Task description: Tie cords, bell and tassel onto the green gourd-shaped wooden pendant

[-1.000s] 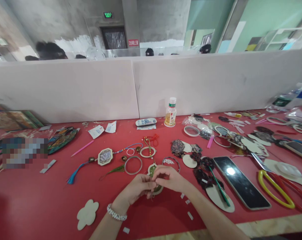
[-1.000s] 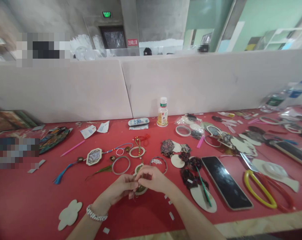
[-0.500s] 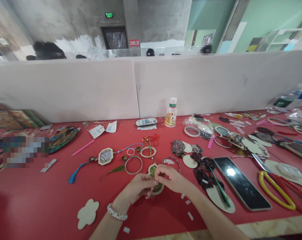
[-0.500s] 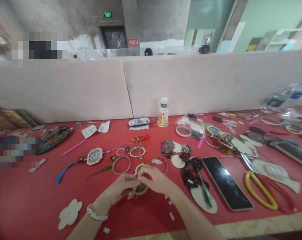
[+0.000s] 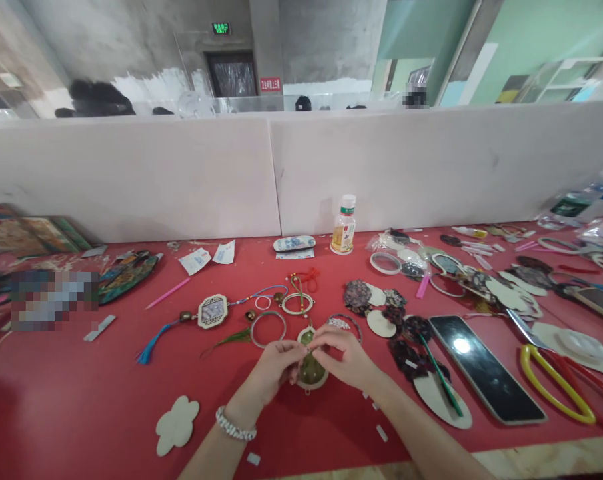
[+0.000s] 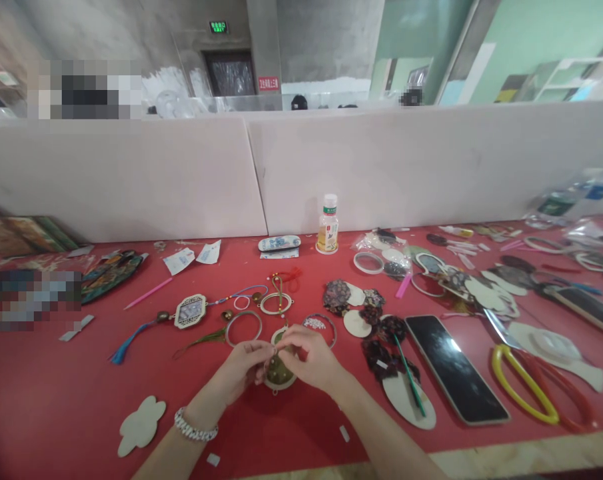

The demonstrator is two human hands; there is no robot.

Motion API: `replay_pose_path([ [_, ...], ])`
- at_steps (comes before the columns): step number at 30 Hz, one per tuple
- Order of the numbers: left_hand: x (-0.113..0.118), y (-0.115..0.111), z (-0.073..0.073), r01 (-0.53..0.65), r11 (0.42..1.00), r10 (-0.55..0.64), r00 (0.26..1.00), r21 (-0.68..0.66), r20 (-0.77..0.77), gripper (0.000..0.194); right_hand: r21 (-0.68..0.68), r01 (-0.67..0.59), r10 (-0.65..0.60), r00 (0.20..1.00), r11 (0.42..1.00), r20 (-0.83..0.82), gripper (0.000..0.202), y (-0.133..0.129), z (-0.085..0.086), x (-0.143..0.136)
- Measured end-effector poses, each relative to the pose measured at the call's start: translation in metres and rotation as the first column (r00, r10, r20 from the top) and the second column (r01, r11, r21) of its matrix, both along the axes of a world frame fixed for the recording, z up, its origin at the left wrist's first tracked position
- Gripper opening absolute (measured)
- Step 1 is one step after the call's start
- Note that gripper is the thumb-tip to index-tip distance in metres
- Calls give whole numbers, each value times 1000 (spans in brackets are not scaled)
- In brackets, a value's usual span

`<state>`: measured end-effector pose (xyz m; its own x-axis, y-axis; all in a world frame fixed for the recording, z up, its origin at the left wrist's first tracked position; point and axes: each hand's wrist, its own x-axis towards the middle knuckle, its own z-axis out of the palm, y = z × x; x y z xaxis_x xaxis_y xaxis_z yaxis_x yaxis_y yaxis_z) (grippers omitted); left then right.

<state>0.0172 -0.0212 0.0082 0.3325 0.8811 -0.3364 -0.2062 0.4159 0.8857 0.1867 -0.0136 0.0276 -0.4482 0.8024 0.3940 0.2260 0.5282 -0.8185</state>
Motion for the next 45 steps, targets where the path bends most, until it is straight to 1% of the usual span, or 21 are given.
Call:
replay_pose_path([
  [4,1,1,-3,-41,997,46,996,72,-75,29,-28,56,-56,998,998,-10,13,0,-6,-4],
  [8,2,1,-5,-43,984,76,979,175,-188,29,-105,142,-145,989,984,-20,11,1,-11,-8],
  [12,2,0,-6,-41,960,116,959,279,-260,27,-174,166,-171,985,971,-14,10,2,-15,-9],
  [15,3,1,-8,-51,945,145,951,322,-275,24,-260,144,-158,987,955,-31,11,3,-18,-9],
  [19,3,1,-11,-50,925,171,940,376,-295,20,-415,78,-119,990,907,-75,14,4,-19,-9],
  [21,3,1,-10,-56,903,203,929,425,-309,16,-447,71,-121,989,892,-83,15,5,-19,-9],
  [23,4,0,-8,-59,876,233,920,479,-315,13,-454,72,-125,988,888,-88,16,5,-19,-9],
  [25,5,-1,-5,-50,859,237,921,510,-309,12,-450,68,-122,988,890,-93,15,5,-19,-9],
  [27,5,-2,-4,-39,866,209,934,498,-290,12,-432,66,-115,989,900,-90,14,4,-19,-8],
  [29,5,-2,-3,-30,895,162,951,446,-262,12,-386,78,-115,991,919,-74,13,3,-17,-8],
  [32,5,-2,-1,-18,936,101,970,352,-220,17,-275,92,-110,993,957,-50,11,1,-11,-8],
  [36,5,-3,1,-27,962,72,985,273,-157,22,-109,93,-98,995,990,-34,8,-3,-3,-8],
  [40,4,-3,-1,-40,968,72,990,249,-121,22,36,122,-123,992,992,12,8,-7,-1,-7],
  [45,3,-3,-4,-40,967,69,992,252,-108,21,149,116,-131,987,982,93,7,-9,0,-7],
])
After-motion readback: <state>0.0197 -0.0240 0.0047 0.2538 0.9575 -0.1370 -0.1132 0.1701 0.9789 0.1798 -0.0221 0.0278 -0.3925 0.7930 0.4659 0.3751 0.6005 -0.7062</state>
